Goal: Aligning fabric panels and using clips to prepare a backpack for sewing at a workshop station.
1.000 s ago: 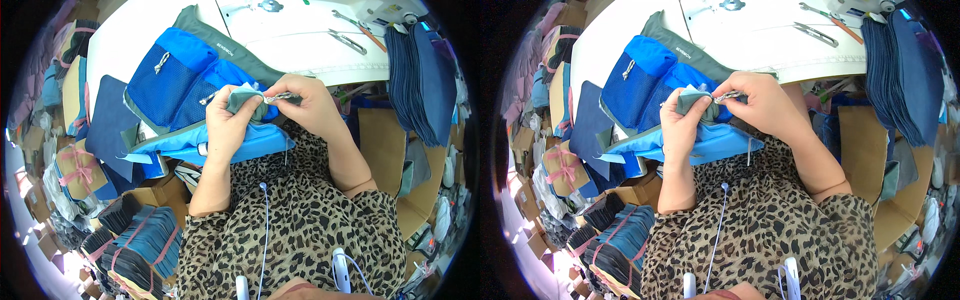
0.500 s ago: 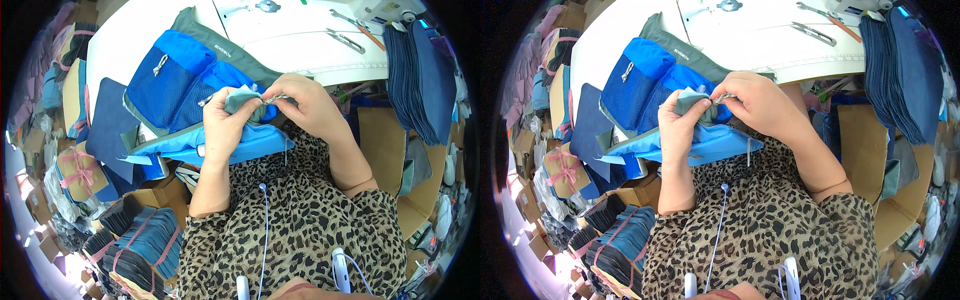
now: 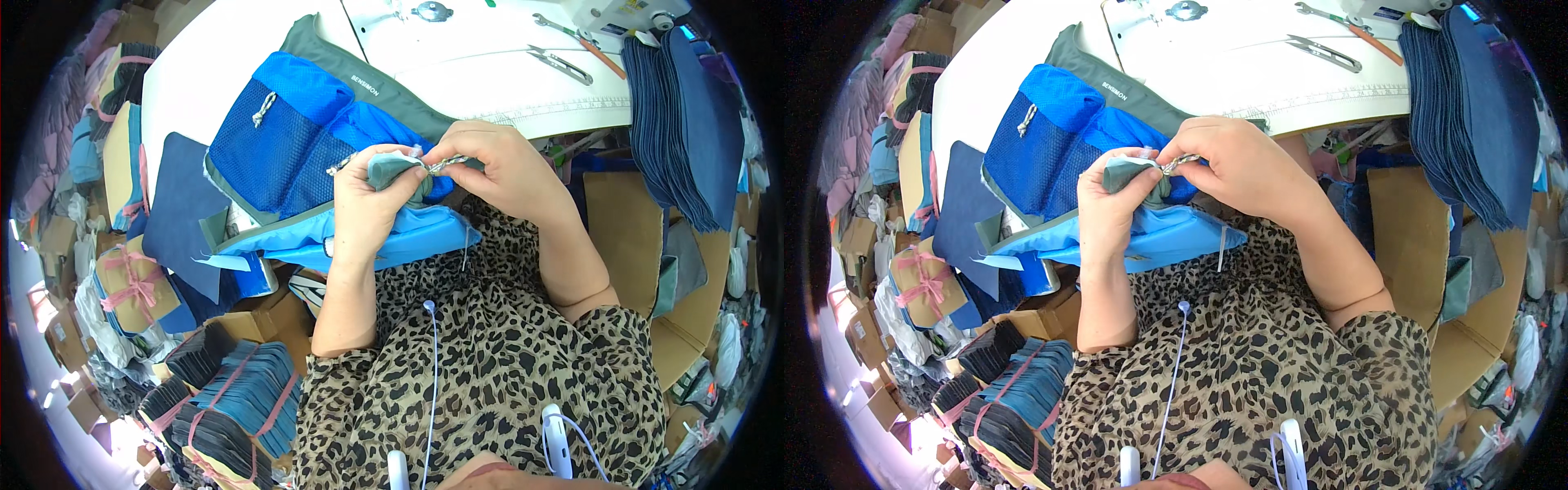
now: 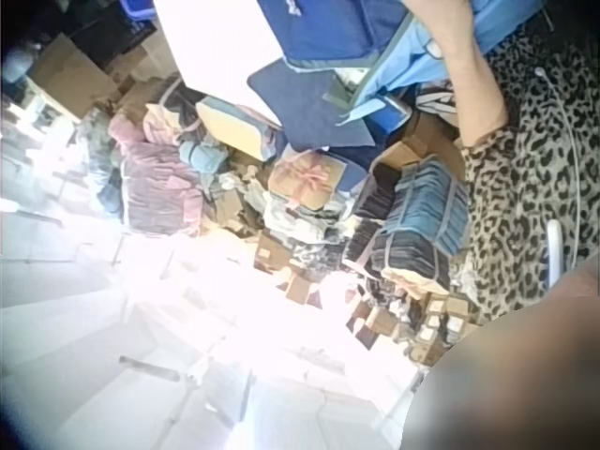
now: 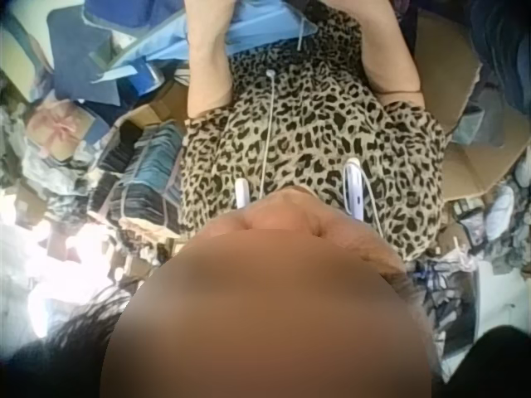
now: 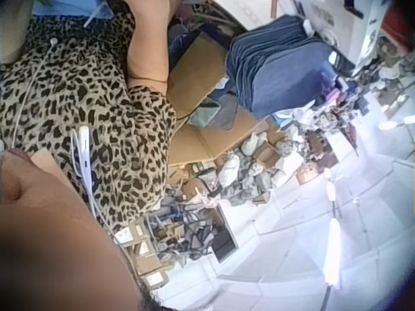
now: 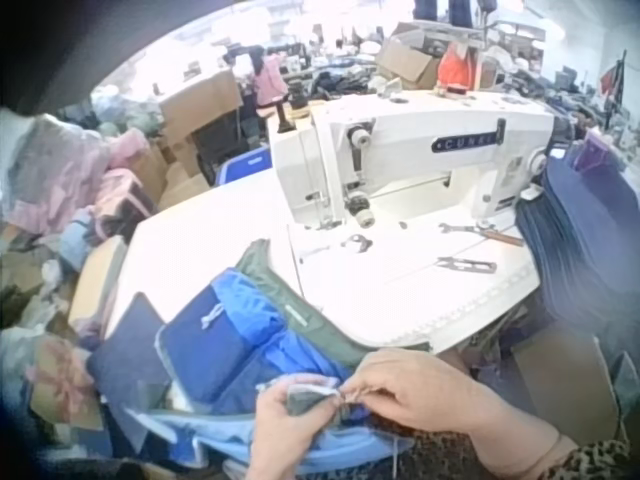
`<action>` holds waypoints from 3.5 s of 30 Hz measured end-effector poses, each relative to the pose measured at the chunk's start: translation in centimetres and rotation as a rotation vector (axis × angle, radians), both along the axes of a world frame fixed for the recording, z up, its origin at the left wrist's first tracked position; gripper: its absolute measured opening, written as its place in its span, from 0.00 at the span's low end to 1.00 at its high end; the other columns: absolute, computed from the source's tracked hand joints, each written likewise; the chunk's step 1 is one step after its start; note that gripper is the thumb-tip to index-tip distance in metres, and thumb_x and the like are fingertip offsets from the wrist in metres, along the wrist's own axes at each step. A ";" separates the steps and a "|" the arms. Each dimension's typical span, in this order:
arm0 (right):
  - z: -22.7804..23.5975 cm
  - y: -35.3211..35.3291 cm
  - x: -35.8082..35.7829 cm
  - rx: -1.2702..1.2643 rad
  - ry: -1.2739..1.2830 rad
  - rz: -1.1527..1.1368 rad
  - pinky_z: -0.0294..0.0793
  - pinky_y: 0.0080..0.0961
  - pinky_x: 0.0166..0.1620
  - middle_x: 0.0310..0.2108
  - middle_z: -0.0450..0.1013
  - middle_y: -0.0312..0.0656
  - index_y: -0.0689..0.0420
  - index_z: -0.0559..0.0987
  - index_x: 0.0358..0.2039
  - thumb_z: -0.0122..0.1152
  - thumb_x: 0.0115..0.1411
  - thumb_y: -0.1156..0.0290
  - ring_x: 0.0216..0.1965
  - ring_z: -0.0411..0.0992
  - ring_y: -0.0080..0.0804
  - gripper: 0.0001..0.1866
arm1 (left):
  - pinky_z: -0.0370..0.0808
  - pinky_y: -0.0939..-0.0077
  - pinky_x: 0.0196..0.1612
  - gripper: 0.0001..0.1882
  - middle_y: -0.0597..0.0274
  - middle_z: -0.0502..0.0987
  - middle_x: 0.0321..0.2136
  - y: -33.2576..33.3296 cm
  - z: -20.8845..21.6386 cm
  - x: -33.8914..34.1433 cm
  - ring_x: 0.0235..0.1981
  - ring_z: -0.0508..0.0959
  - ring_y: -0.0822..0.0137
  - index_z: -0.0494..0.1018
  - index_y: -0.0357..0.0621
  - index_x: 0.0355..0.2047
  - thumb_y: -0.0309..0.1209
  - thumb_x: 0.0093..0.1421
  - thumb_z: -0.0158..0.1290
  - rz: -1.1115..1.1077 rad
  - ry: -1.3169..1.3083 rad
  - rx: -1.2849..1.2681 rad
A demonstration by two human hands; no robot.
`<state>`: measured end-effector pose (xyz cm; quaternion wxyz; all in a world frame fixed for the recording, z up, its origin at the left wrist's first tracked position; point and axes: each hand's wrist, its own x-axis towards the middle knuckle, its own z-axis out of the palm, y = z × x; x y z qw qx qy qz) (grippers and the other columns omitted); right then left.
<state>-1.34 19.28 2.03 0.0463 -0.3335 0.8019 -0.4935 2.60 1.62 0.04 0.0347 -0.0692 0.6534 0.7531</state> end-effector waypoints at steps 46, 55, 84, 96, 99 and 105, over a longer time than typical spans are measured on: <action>0.0 -0.3 0.3 -0.055 -0.482 -0.082 0.71 0.19 0.37 0.29 0.75 0.39 0.63 0.76 0.35 0.54 0.54 0.78 0.31 0.72 0.22 0.07 | 0.71 0.85 0.32 0.05 0.65 0.78 0.27 -0.4 -0.3 0.3 0.28 0.74 0.79 0.76 0.37 0.31 0.22 0.52 0.56 -0.059 0.012 -0.116; -0.5 -0.1 0.2 -0.114 -0.467 -0.069 0.70 0.16 0.34 0.27 0.75 0.36 0.63 0.77 0.34 0.55 0.54 0.77 0.30 0.71 0.18 0.07 | 0.68 0.86 0.28 0.04 0.69 0.76 0.22 -0.1 -0.5 0.1 0.24 0.71 0.82 0.75 0.37 0.28 0.24 0.51 0.58 -0.014 0.012 -0.039; -0.4 -0.2 0.3 -0.087 -0.416 -0.112 0.68 0.14 0.34 0.27 0.72 0.34 0.62 0.76 0.33 0.54 0.53 0.79 0.30 0.69 0.17 0.06 | 0.69 0.84 0.29 0.04 0.68 0.76 0.23 -0.2 -0.5 0.0 0.25 0.71 0.81 0.75 0.37 0.28 0.24 0.52 0.57 -0.027 0.018 -0.063; -0.3 -0.2 0.3 -0.089 -0.402 -0.106 0.65 0.11 0.28 0.25 0.71 0.32 0.61 0.76 0.32 0.55 0.53 0.79 0.27 0.67 0.14 0.06 | 0.68 0.84 0.28 0.04 0.68 0.76 0.22 -0.2 -0.3 0.0 0.25 0.71 0.81 0.75 0.37 0.28 0.25 0.52 0.57 -0.033 0.026 -0.128; -0.3 -0.2 0.4 -0.119 -0.442 -0.094 0.63 0.11 0.26 0.25 0.71 0.32 0.61 0.76 0.32 0.55 0.53 0.79 0.25 0.65 0.13 0.06 | 0.68 0.85 0.28 0.04 0.68 0.76 0.22 -0.2 -0.2 -0.1 0.24 0.71 0.81 0.75 0.37 0.28 0.24 0.52 0.57 -0.036 0.020 -0.132; -0.1 -0.3 0.3 -0.144 -0.495 -0.081 0.67 0.16 0.30 0.25 0.73 0.37 0.63 0.77 0.32 0.56 0.53 0.76 0.27 0.68 0.18 0.06 | 0.67 0.85 0.27 0.03 0.69 0.75 0.22 -0.1 -0.2 0.0 0.24 0.71 0.81 0.75 0.37 0.27 0.24 0.51 0.57 -0.025 -0.003 -0.116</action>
